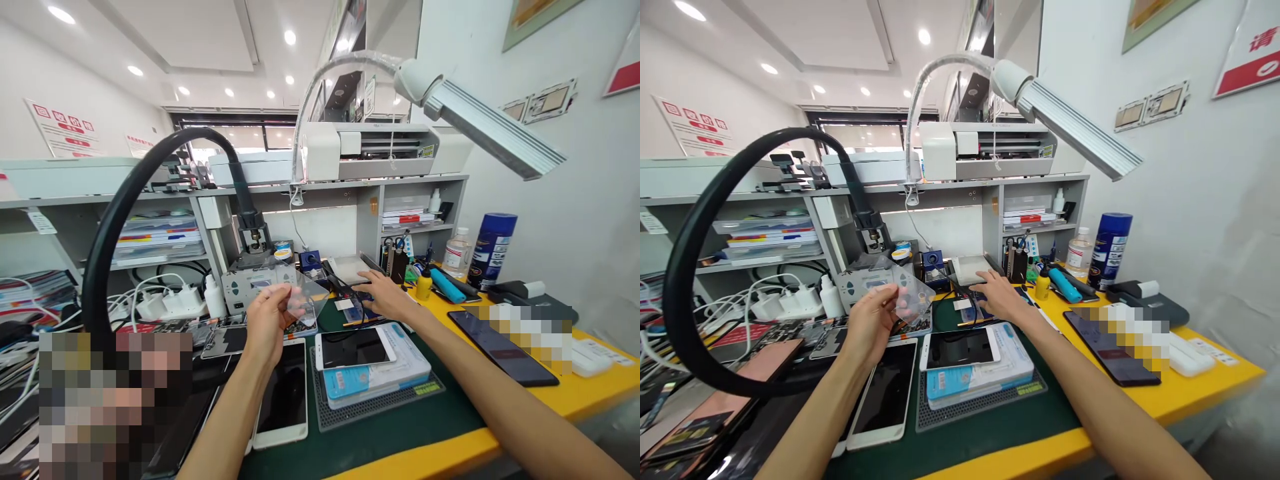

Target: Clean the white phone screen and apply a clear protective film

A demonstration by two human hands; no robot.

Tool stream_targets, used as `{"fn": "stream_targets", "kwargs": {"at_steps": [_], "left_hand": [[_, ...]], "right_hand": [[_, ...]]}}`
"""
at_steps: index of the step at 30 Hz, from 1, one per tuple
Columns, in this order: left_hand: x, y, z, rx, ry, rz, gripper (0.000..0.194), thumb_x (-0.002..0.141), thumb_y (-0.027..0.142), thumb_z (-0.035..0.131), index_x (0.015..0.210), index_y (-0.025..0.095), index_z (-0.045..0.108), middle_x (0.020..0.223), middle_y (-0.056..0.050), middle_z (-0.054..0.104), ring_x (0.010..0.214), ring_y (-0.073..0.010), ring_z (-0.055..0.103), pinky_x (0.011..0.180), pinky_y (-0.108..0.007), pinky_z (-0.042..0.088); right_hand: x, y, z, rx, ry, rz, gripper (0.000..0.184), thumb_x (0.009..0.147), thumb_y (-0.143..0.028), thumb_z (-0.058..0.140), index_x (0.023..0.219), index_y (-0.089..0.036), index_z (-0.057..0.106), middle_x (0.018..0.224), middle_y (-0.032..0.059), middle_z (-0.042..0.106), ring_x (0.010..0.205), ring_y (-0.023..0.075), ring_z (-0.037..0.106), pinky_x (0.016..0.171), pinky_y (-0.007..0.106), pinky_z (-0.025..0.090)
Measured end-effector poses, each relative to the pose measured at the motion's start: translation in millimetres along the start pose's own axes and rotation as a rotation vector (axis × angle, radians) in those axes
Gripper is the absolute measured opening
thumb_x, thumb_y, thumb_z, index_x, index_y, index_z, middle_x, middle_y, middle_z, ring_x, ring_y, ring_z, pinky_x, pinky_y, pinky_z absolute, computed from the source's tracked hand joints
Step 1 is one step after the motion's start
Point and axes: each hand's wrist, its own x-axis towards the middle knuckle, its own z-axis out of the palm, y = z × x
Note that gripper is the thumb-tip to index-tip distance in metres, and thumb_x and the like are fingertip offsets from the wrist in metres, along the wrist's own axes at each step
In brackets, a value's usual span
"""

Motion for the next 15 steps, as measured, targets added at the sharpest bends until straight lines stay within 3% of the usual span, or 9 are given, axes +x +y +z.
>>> {"fn": "stream_targets", "kwargs": {"at_steps": [3,7,9,12,15], "left_hand": [[0,1,0.2,0.009,-0.003,-0.016,0.022,0.07,0.025,0.075,0.083,0.015,0.06,0.084,-0.005,0.072,0.056,-0.0099,0.058,0.053,-0.025,0.055],[-2,2,1.9,0.029,-0.011,-0.035,0.025,0.069,0.027,0.076,0.083,0.014,0.061,0.085,-0.006,0.072,0.054,-0.0093,0.057,0.053,-0.026,0.055],[-3,2,2.7,0.043,-0.021,-0.042,0.026,0.068,0.027,0.077,0.084,0.014,0.061,0.085,-0.006,0.073,0.054,-0.0091,0.057,0.053,-0.026,0.055],[-4,1,3.6,0.065,-0.044,-0.043,0.025,0.069,0.028,0.077,0.084,0.014,0.061,0.085,-0.006,0.073,0.053,-0.0091,0.057,0.052,-0.025,0.054],[-5,-1,4.3,0.095,-0.07,-0.027,0.026,0.071,0.031,0.076,0.086,0.014,0.063,0.083,-0.006,0.072,0.054,-0.0101,0.057,0.05,-0.025,0.053]], "right_hand": [[3,-1,3,0.104,0.133,0.031,0.022,0.09,-0.025,0.061,0.105,-0.025,0.077,0.124,0.011,0.067,0.121,0.03,0.056,0.101,0.044,0.043],[8,2,-3,0.33,0.402,0.192,0.028,0.093,-0.033,0.055,0.107,-0.02,0.076,0.111,0.0121,0.073,0.105,0.029,0.066,0.095,0.044,0.049],[11,2,-7,0.485,0.51,0.288,0.031,0.092,-0.037,0.054,0.107,-0.019,0.075,0.103,0.0106,0.076,0.092,0.0276,0.071,0.085,0.042,0.056],[14,-2,-15,0.741,0.572,0.397,0.031,0.088,-0.038,0.06,0.106,-0.015,0.072,0.089,0.009,0.078,0.075,0.025,0.075,0.067,0.037,0.061],[15,-10,-24,0.964,0.56,0.459,0.026,0.082,-0.032,0.068,0.1,-0.013,0.07,0.084,0.0102,0.077,0.074,0.0252,0.076,0.063,0.034,0.063]]}}
